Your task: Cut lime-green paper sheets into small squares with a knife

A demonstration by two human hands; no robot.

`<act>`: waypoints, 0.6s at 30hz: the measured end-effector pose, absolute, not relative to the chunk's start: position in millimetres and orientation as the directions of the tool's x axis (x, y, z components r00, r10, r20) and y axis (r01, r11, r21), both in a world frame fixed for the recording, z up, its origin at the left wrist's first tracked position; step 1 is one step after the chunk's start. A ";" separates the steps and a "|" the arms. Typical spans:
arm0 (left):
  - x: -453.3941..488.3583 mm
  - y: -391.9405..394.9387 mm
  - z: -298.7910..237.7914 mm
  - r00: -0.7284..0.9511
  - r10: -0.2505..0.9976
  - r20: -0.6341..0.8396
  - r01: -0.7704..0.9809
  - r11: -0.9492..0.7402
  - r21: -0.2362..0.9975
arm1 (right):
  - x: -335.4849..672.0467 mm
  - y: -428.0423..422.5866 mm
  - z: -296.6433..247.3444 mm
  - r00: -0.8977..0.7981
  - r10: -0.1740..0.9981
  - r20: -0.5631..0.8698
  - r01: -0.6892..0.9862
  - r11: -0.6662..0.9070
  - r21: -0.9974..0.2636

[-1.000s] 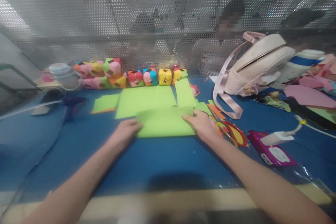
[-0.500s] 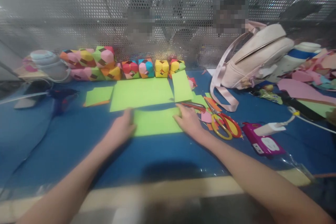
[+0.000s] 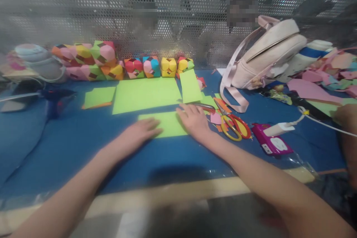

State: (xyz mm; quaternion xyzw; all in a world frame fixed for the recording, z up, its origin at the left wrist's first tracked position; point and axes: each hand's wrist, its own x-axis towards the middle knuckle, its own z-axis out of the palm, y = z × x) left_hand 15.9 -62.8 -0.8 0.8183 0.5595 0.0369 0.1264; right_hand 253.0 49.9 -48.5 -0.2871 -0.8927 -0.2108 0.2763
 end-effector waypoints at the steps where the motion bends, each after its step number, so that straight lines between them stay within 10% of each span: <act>1: 13.9 -62.4 -1.0 0.351 0.929 -0.118 0.901 -0.301 0.313 | 253.6 50.8 -48.5 -0.689 0.384 0.615 0.618 0.755 0.220; 6: 19.1 -60.6 3.4 0.236 0.951 -0.200 0.910 -0.144 0.389 | 259.1 51.4 -44.3 -0.744 0.381 0.550 0.540 0.827 0.157; 18: 77.4 -60.6 8.4 -0.081 0.992 -0.097 0.996 0.085 0.033 | 258.4 46.7 -35.7 -0.844 0.374 0.385 0.426 0.903 0.055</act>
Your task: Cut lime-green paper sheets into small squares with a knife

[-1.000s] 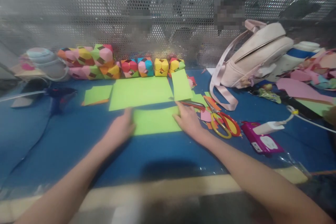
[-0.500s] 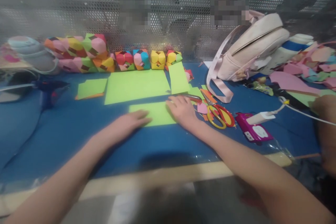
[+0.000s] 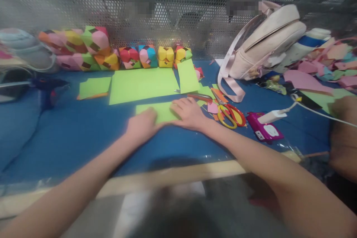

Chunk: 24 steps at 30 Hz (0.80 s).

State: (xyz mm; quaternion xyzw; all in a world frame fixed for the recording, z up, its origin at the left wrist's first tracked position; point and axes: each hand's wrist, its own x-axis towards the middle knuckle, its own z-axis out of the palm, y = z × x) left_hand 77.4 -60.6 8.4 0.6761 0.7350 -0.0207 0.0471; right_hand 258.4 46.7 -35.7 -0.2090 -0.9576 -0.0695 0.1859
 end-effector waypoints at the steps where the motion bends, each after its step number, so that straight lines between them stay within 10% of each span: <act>1: 79.3 -60.9 7.7 -0.070 0.993 -0.091 0.997 0.072 0.015 | 257.7 46.8 -36.7 -0.841 0.389 0.377 0.440 0.896 0.056; 24: 8.5 -70.9 15.2 0.053 0.990 -0.128 0.996 -0.062 -0.066 | 323.2 47.2 -38.9 -0.760 0.488 0.430 0.579 0.808 0.108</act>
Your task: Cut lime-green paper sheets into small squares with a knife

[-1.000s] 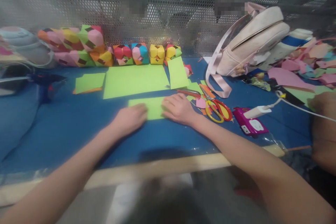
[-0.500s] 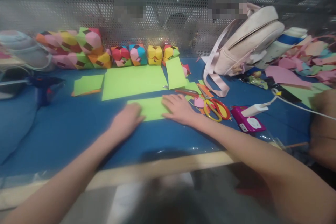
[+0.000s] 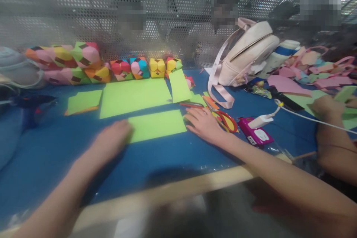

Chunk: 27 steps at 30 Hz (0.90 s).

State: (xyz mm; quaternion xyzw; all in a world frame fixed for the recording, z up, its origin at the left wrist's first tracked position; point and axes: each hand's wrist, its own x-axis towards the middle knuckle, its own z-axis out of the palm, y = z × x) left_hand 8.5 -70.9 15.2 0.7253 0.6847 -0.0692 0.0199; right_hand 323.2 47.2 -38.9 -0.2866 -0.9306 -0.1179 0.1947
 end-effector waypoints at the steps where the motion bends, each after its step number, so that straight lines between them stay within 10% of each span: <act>1: 6.3 -69.8 19.3 0.015 0.990 -0.139 0.995 -0.029 -0.100 | 324.8 49.9 -35.5 -0.758 0.477 0.444 0.573 0.812 0.106; 8: 9.7 -60.4 29.3 -0.193 0.981 0.010 0.981 0.193 -0.003 | 330.8 86.6 -18.8 -0.625 0.653 0.428 0.710 0.703 -0.035; 14: 31.2 -50.1 1.7 0.032 0.993 0.111 0.978 -0.054 0.203 | 319.3 101.6 -29.6 -0.612 0.699 0.370 0.720 0.686 -0.105; 27: 43.8 -30.4 -5.9 0.174 0.984 -0.029 0.968 -0.166 0.191 | 339.3 80.5 -10.9 -0.607 0.738 0.296 0.675 0.675 -0.298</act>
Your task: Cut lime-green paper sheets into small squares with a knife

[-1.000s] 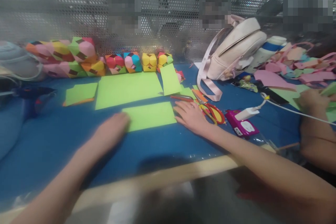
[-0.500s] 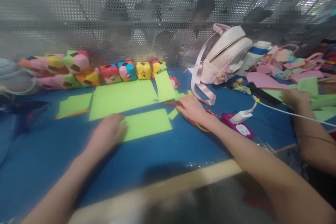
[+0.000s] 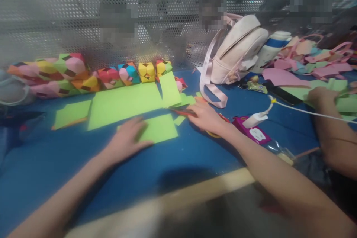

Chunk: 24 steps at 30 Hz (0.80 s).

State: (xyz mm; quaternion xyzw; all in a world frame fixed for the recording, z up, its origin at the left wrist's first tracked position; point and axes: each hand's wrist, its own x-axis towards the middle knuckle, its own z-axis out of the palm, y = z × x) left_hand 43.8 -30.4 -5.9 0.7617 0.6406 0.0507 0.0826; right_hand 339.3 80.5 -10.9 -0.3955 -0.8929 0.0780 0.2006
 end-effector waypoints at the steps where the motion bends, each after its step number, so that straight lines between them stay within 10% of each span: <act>1: 43.8 -28.6 -5.7 0.196 0.980 -0.039 0.967 -0.187 0.176 | 340.4 78.2 -8.9 -0.609 0.740 0.286 0.676 0.673 -0.301; 24: 38.0 -27.6 -17.1 0.218 0.975 0.034 0.969 -0.221 0.113 | 379.0 26.7 -20.1 -0.583 0.674 0.454 0.661 0.718 -0.217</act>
